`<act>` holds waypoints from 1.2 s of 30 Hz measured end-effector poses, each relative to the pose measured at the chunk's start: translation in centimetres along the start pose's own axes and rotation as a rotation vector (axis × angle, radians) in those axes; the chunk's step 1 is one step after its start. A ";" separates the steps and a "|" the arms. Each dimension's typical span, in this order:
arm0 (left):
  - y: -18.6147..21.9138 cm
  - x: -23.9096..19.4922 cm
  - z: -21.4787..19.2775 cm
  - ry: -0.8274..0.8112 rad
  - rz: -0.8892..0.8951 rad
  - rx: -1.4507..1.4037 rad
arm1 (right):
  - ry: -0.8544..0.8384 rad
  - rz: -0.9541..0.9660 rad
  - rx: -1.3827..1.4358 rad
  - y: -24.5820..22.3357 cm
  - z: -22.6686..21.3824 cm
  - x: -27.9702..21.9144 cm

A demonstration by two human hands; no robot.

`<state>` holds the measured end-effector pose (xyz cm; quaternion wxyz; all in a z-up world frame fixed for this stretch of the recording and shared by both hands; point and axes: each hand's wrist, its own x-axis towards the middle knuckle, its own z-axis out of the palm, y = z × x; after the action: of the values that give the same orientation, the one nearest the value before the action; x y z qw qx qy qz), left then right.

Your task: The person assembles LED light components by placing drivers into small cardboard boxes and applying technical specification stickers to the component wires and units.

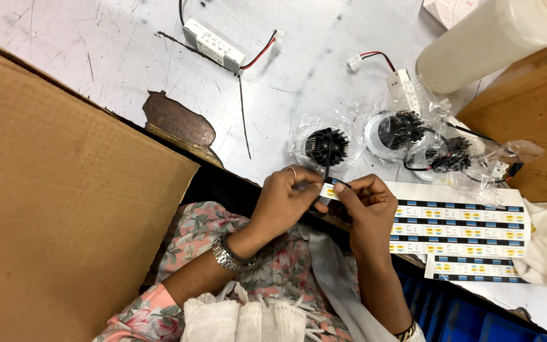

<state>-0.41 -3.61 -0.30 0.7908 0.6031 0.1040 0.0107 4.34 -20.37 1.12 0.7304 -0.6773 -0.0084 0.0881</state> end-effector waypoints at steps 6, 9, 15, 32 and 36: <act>-0.9 0.4 0.2 -0.051 -0.027 -0.179 | 0.018 0.017 -0.081 -0.2 -0.4 -0.5; -0.3 0.7 0.7 -0.052 -0.002 -0.011 | 0.008 0.003 -0.114 -0.4 -0.5 -0.8; 1.0 0.9 1.1 -0.089 -0.013 0.057 | -0.001 0.018 -0.132 -0.4 -0.9 -0.7; 0.4 0.8 1.2 -0.084 -0.031 0.038 | 0.022 -0.017 -0.270 -0.3 -0.9 -0.9; 0.3 0.8 1.2 -0.093 -0.056 0.003 | 0.094 -0.139 -0.407 -0.9 -1.0 -1.0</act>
<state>0.65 -4.57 0.16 0.7939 0.6009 0.0840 -0.0396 3.56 -21.53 2.07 0.5826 -0.8118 -0.0387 0.0025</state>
